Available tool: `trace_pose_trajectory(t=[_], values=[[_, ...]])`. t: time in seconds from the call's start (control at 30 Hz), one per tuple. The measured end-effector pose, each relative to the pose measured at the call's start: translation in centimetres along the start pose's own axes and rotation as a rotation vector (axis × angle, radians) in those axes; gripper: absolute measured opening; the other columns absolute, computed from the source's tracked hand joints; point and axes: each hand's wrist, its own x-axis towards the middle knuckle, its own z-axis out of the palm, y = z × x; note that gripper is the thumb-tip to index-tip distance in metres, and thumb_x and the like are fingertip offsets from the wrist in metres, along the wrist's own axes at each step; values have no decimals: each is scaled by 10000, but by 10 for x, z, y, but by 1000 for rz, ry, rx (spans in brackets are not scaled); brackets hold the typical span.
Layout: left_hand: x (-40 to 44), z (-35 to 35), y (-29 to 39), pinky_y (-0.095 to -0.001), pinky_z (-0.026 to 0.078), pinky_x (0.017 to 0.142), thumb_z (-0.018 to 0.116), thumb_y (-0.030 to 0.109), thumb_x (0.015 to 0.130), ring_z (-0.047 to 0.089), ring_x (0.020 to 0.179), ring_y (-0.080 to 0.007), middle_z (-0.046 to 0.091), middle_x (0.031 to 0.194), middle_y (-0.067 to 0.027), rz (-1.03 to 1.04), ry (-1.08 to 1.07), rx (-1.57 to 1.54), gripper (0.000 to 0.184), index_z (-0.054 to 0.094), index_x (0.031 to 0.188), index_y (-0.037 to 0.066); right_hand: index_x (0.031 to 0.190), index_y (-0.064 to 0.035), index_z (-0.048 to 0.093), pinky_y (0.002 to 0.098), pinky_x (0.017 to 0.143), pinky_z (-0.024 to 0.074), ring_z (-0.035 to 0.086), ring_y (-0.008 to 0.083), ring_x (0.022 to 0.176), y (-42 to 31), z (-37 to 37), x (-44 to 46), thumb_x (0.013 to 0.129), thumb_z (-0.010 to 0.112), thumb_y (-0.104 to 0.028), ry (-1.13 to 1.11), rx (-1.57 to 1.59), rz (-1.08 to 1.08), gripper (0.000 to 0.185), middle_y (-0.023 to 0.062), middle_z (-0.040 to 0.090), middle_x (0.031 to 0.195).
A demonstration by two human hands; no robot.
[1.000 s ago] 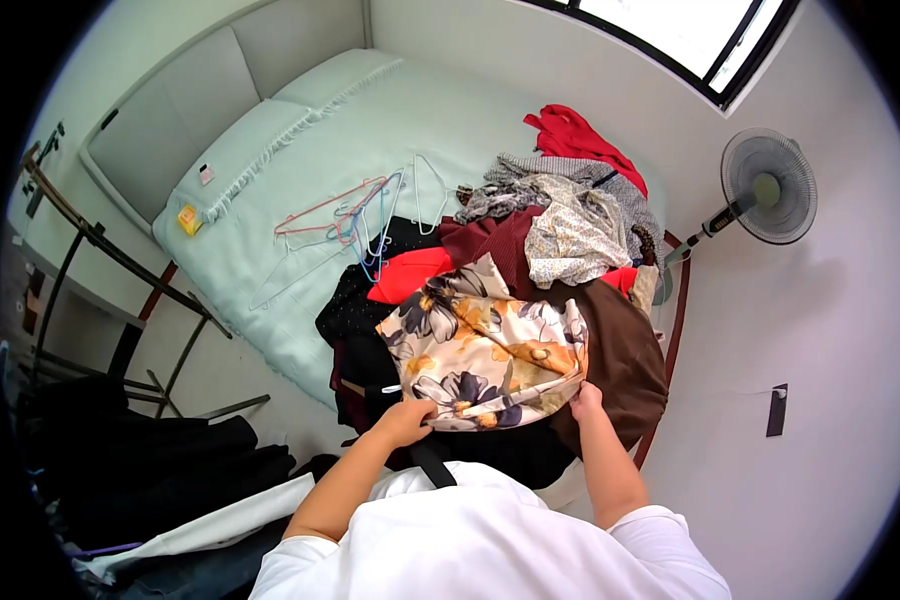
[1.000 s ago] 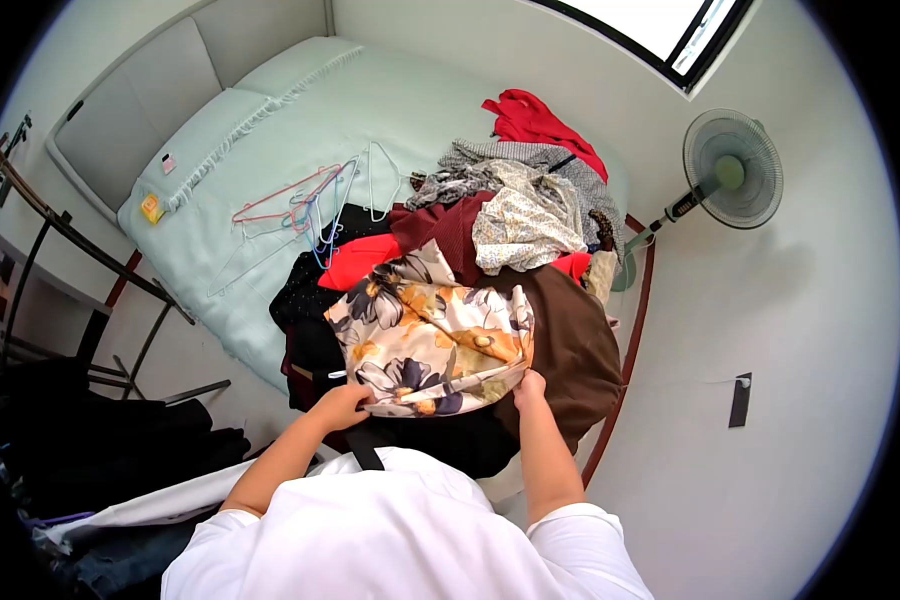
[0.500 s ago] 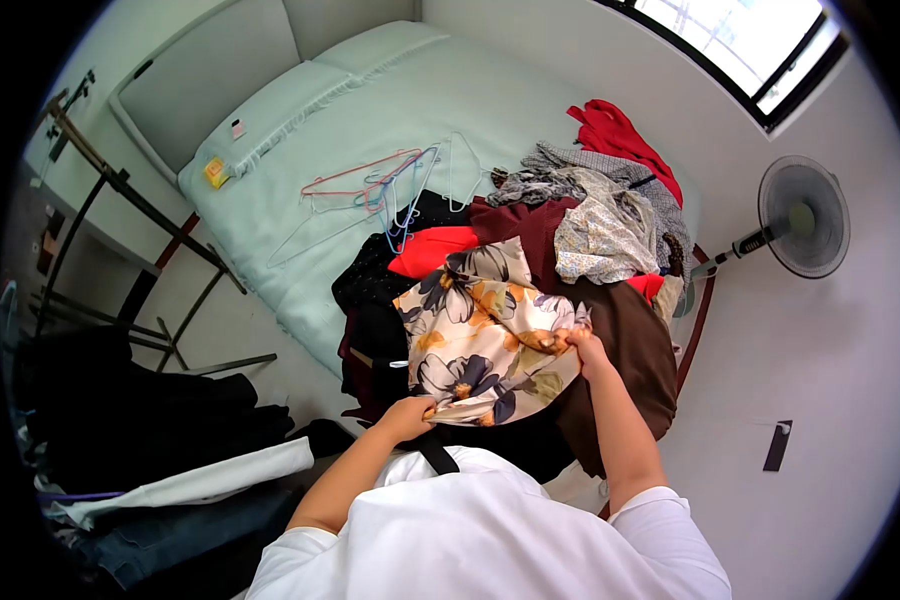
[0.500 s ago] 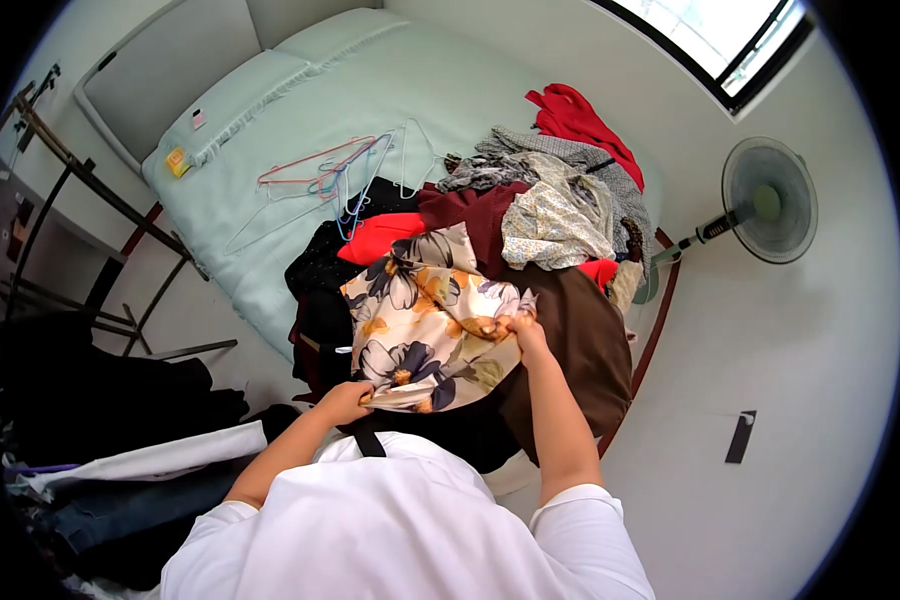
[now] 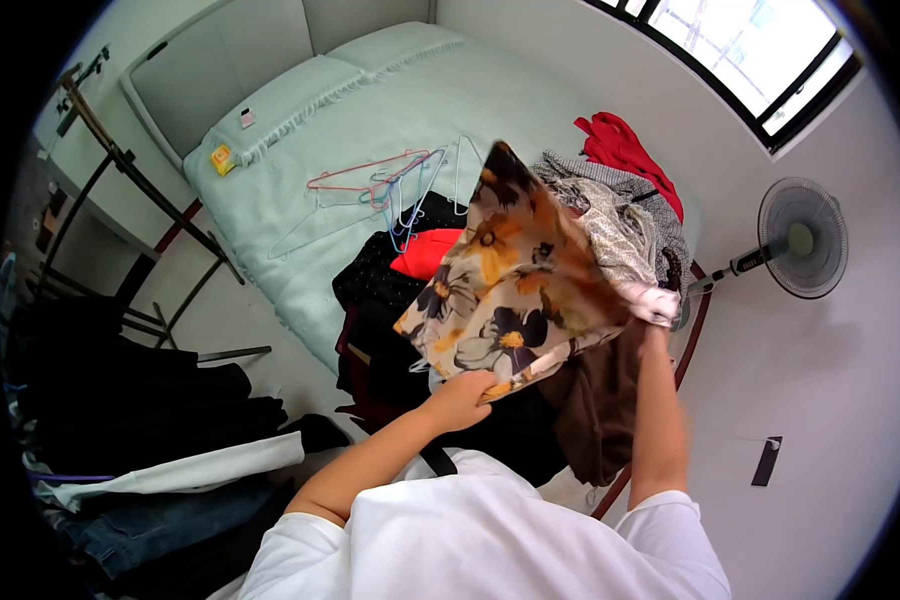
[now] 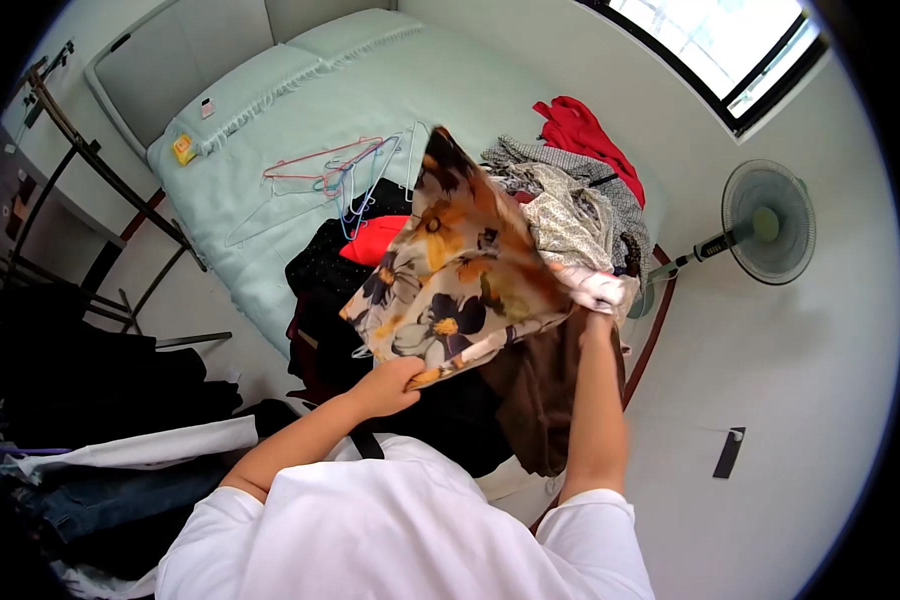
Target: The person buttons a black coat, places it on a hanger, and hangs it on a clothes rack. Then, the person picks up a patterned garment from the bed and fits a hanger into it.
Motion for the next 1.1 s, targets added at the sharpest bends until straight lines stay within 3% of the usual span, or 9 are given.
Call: trace_pose_trajectory(t=[0.13, 0.2, 0.37, 0.47, 0.53, 0.6, 0.77, 0.93, 1.1], values=[[12, 18, 7, -402, 426, 642, 570, 110, 680, 532, 735, -358, 533, 741, -175, -31, -120, -12, 175, 489, 800, 14, 897, -90, 519, 249, 490, 405, 506, 128, 625, 67, -32, -69, 781, 502, -270, -364, -516, 214, 214, 27, 543, 767], [14, 31, 0, -402, 431, 613, 591, 145, 706, 540, 701, -366, 554, 722, -177, -41, -111, 27, 182, 493, 786, 15, 1061, -102, 519, 331, 744, 442, 562, 183, 887, 76, -29, -130, 862, 452, -373, -597, -542, 482, 344, 55, 591, 1000], [24, 37, 6, -341, 431, 569, 658, 215, 727, 567, 651, -245, 546, 679, -128, -228, -165, -230, 256, 500, 779, 21, 1223, -54, 419, 367, 870, 435, 527, 230, 1036, 75, -28, -219, 848, 524, -123, -1077, -100, 590, 396, 103, 509, 1137], [26, 47, -1, -305, 424, 558, 687, 177, 703, 532, 627, -174, 535, 679, -94, -145, -211, -211, 262, 493, 797, 28, 1232, -46, 403, 357, 869, 438, 535, 214, 1023, 79, -18, -234, 829, 550, -105, -1086, -138, 263, 432, 102, 519, 1119], [24, 44, 9, -285, 416, 555, 677, 118, 689, 496, 607, -153, 526, 690, -76, -124, -183, -305, 250, 475, 808, 31, 1192, -53, 431, 334, 867, 432, 541, 185, 1007, 79, -22, -233, 835, 544, -123, -1034, -143, 254, 381, 72, 532, 1108], [23, 36, 15, -270, 408, 549, 647, 80, 686, 471, 594, -137, 503, 684, -58, -74, -240, -362, 231, 468, 822, 31, 1099, -70, 482, 313, 847, 426, 547, 152, 967, 74, -22, -234, 848, 532, -147, -824, 211, 567, 268, 38, 554, 1056], [17, 37, 16, -263, 411, 550, 616, 57, 689, 491, 605, -135, 488, 680, -46, -111, -177, -412, 185, 481, 813, 26, 966, -96, 504, 297, 796, 423, 547, 118, 880, 78, -13, -238, 882, 477, -148, -678, 82, 428, 102, 25, 577, 942], [22, 19, -7, -329, 445, 622, 645, 83, 646, 543, 699, -263, 536, 756, -95, 88, 247, 96, 230, 532, 836, 20, 940, -66, 505, 269, 756, 438, 567, 123, 823, 50, 1, -235, 893, 457, -142, -640, 220, 351, 101, 34, 595, 894], [20, 6, -43, -374, 443, 737, 687, 136, 593, 532, 841, -296, 537, 903, -104, 67, 296, 345, 368, 532, 913, 43, 929, -63, 510, 248, 678, 448, 574, 110, 735, 17, 10, -238, 900, 450, -160, -682, 355, 306, 118, 34, 609, 847]])
